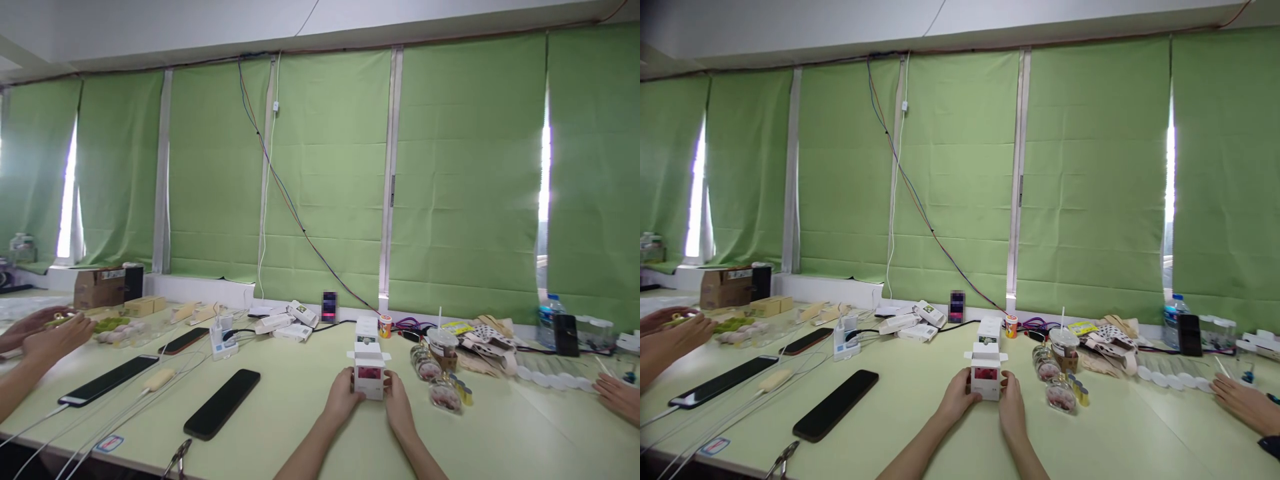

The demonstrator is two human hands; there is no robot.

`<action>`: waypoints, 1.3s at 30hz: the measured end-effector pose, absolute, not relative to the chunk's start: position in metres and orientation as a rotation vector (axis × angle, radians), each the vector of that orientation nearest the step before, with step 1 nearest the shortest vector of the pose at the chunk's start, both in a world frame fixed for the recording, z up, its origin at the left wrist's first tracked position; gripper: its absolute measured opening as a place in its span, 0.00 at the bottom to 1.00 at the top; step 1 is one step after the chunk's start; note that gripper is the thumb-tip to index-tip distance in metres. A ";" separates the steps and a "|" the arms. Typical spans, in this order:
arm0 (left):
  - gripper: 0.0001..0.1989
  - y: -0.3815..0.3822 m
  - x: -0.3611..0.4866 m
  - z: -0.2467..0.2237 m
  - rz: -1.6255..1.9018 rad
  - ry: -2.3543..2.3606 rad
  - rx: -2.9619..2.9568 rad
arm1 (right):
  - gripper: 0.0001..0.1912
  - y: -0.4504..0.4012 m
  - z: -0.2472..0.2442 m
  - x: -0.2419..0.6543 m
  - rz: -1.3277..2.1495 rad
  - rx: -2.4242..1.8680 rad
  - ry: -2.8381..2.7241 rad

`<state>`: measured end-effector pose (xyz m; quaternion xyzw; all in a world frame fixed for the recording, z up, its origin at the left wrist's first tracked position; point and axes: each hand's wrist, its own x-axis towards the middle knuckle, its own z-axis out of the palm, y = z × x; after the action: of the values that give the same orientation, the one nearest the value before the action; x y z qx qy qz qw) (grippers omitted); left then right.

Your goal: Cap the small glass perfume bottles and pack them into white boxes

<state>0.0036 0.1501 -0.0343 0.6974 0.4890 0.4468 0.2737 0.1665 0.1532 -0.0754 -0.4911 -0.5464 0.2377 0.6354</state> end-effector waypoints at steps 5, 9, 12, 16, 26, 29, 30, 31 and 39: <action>0.22 0.151 0.005 -0.035 1.159 1.322 1.913 | 0.20 0.151 -0.073 0.167 0.513 -1.169 -1.286; 0.23 0.152 0.005 -0.035 1.127 1.359 1.938 | 0.22 0.147 -0.070 0.166 0.498 -1.208 -1.315; 0.22 0.151 0.005 -0.034 1.116 1.397 1.960 | 0.22 0.145 -0.068 0.166 0.488 -1.220 -1.344; 0.21 0.149 0.004 -0.033 1.106 1.445 1.978 | 0.21 0.144 -0.068 0.166 0.464 -1.236 -1.386; 0.14 0.144 0.002 -0.024 1.124 1.516 2.037 | 0.22 0.144 -0.063 0.162 0.342 -1.249 -1.533; 0.16 0.147 0.001 -0.027 1.044 1.580 2.023 | 0.20 0.143 -0.066 0.161 0.301 -1.284 -1.591; 0.17 0.148 0.001 -0.028 1.018 1.599 2.016 | 0.19 0.142 -0.067 0.161 0.288 -1.300 -1.607; 0.17 0.149 0.001 -0.030 0.999 1.613 2.012 | 0.18 0.142 -0.068 0.161 0.275 -1.315 -1.621; 0.19 0.149 0.002 -0.030 0.955 1.653 2.020 | 0.18 0.142 -0.070 0.161 0.228 -1.377 -1.657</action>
<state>0.0022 0.1493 -0.0305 0.7150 0.5850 0.3379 0.1800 0.1611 0.1423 -0.0697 -0.5615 -0.6758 0.0929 0.4684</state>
